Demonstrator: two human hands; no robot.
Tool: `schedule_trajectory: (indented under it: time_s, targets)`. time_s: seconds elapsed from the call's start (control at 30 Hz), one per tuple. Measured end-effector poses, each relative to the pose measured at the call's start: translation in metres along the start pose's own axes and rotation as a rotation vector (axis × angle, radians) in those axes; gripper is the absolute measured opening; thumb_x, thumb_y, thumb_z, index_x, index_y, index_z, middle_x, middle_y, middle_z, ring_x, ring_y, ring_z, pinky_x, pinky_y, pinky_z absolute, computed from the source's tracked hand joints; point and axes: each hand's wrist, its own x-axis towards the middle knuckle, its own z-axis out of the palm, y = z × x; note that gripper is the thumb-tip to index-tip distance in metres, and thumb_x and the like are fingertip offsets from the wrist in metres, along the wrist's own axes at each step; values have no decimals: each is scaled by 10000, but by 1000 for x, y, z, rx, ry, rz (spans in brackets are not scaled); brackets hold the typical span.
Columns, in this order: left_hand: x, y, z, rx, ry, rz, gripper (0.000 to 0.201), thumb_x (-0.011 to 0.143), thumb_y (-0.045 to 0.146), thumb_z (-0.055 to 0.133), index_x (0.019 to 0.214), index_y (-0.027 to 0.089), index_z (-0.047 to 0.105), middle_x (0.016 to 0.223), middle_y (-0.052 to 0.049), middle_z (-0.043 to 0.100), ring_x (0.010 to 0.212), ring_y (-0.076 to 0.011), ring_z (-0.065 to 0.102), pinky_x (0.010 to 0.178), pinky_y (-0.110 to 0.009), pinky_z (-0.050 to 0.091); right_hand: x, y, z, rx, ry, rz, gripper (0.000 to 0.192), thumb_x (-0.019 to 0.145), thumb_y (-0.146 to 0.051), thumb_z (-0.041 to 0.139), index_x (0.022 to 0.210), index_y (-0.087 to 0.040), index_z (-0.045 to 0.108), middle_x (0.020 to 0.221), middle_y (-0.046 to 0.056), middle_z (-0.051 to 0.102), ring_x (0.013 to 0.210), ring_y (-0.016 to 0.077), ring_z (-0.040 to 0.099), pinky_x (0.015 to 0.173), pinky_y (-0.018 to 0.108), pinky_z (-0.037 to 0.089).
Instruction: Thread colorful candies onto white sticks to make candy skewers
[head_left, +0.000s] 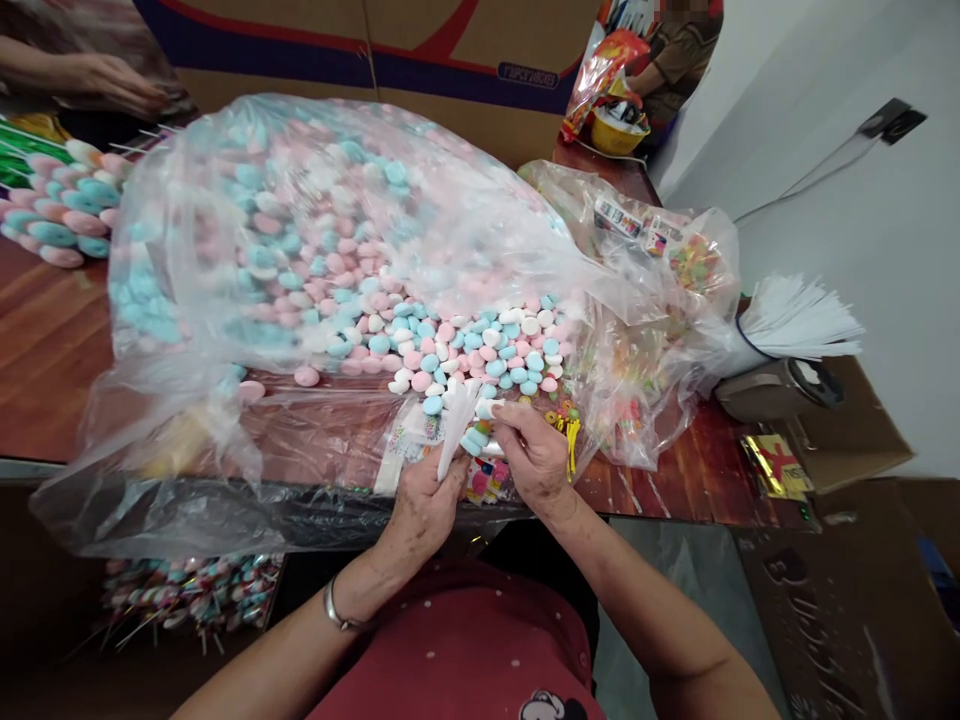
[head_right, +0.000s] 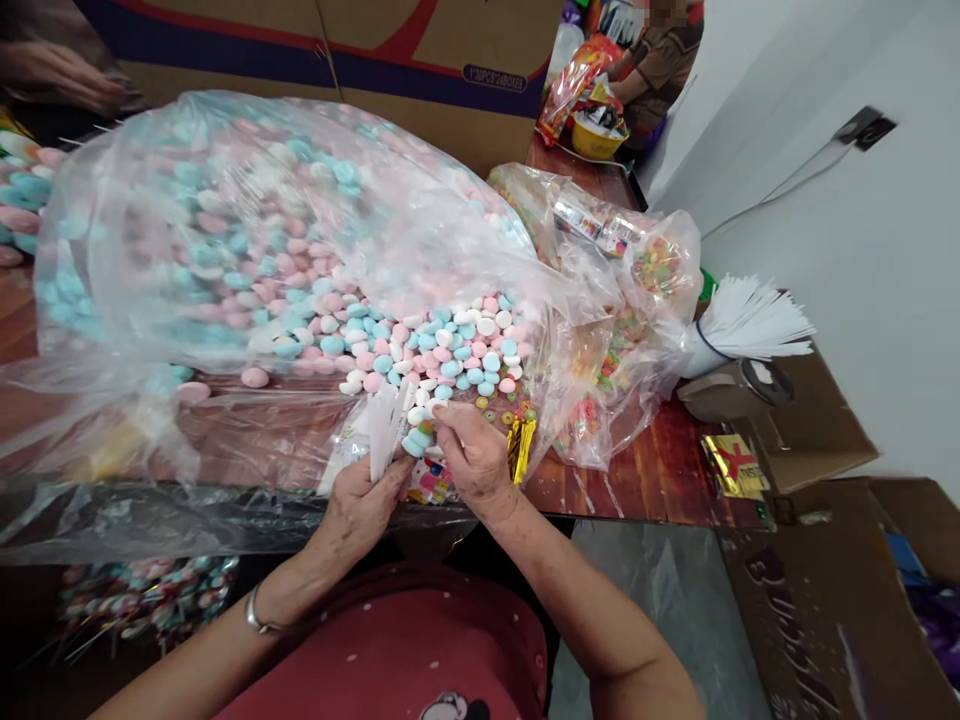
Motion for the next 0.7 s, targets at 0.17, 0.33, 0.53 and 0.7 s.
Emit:
schedule_trajectory:
  time_s: [0.17, 0.33, 0.53, 0.7]
  targets:
    - [-2, -11, 0, -77, 26, -44, 244, 864, 362, 525, 709, 175, 543, 557, 53, 420, 506, -98, 347, 485, -229, 303, -3, -6, 5, 6, -124, -33, 208, 921, -171, 513, 1045, -213, 675, 901, 29, 749, 816, 123, 709, 755, 217, 571]
    - [-3, -12, -1, -137, 58, -131, 295, 850, 409, 571, 676, 174, 529, 541, 49, 437, 475, -86, 336, 445, -219, 277, 9, -3, -14, -18, -338, -49, 284, 953, -224, 453, 1147, -231, 660, 1051, 44, 742, 942, 140, 703, 847, 256, 566]
    - [-3, 0, -2, -175, 25, -214, 364, 835, 444, 573, 600, 172, 518, 462, 56, 407, 416, -71, 318, 409, -212, 241, 42, 21, -64, -463, -324, 220, 236, 934, -251, 480, 1045, -219, 685, 943, 47, 736, 841, 188, 671, 765, 308, 514]
    - [0, 10, 1, -177, 19, -245, 372, 783, 475, 591, 574, 176, 522, 418, 53, 405, 372, -71, 315, 377, -215, 217, 45, 26, -49, -762, -653, 177, 213, 933, -232, 485, 848, -192, 676, 893, 77, 701, 873, 211, 603, 765, 305, 432]
